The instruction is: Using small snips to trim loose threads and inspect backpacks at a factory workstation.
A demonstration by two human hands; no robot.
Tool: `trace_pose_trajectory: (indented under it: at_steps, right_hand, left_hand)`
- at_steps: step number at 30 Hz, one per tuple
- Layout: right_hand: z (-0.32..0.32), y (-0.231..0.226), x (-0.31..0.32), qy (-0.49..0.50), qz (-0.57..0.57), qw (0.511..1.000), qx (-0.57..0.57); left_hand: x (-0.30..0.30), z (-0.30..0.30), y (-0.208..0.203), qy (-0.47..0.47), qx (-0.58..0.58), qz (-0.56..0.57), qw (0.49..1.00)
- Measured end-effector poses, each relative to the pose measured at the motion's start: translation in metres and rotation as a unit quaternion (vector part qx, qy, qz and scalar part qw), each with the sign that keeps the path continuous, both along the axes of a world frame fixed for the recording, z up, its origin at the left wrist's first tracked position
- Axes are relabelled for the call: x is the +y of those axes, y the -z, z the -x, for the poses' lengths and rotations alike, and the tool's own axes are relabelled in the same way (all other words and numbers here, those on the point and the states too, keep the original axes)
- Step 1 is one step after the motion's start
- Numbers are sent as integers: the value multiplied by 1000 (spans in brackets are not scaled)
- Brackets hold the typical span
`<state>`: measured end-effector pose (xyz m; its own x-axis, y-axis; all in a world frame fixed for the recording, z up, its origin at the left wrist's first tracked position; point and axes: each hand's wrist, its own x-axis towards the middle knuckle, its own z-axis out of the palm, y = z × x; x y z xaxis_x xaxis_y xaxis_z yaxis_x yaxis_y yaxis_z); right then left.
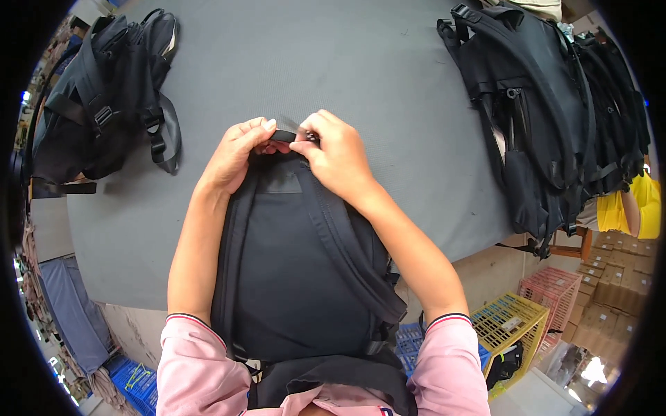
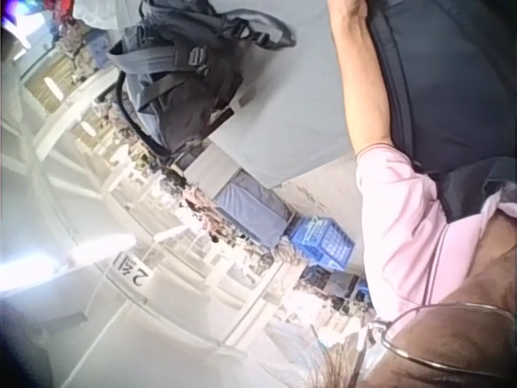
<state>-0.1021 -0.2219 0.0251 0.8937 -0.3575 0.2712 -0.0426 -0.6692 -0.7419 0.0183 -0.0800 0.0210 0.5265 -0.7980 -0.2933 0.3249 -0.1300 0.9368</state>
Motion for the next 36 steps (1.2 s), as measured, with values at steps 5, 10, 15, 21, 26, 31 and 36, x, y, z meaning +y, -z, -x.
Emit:
trace_pose_trajectory:
  at_steps: [5, 10, 15, 21, 26, 31, 36]
  right_hand:
    - [7, -4, -10, 73, -359, 930, 8]
    - [-8, -3, 0, 16, -94, 995, 5]
    - [-14, 5, -1, 16, -26, 1000, 2]
    - [0, 1, -17, 8, 28, 1000, 8]
    - [3, -3, -33, -92, 29, 994, 51]
    - [-5, 0, -33, -115, 61, 990, 51]
    - [-5, 4, -34, -109, 74, 991, 38]
  left_hand:
    - [4, -10, 4, -17, 24, -18, 999]
    - [-3, -11, 8, -30, 48, -21, 998]
    - [-1, -12, 8, -40, 55, -27, 997]
    - [0, -18, 16, -45, 46, -36, 997]
    - [-3, -16, 18, -64, 26, -81, 994]
    - [-1, -17, 19, -66, 26, -81, 994]
    - [-1, -17, 21, -62, 19, -85, 994]
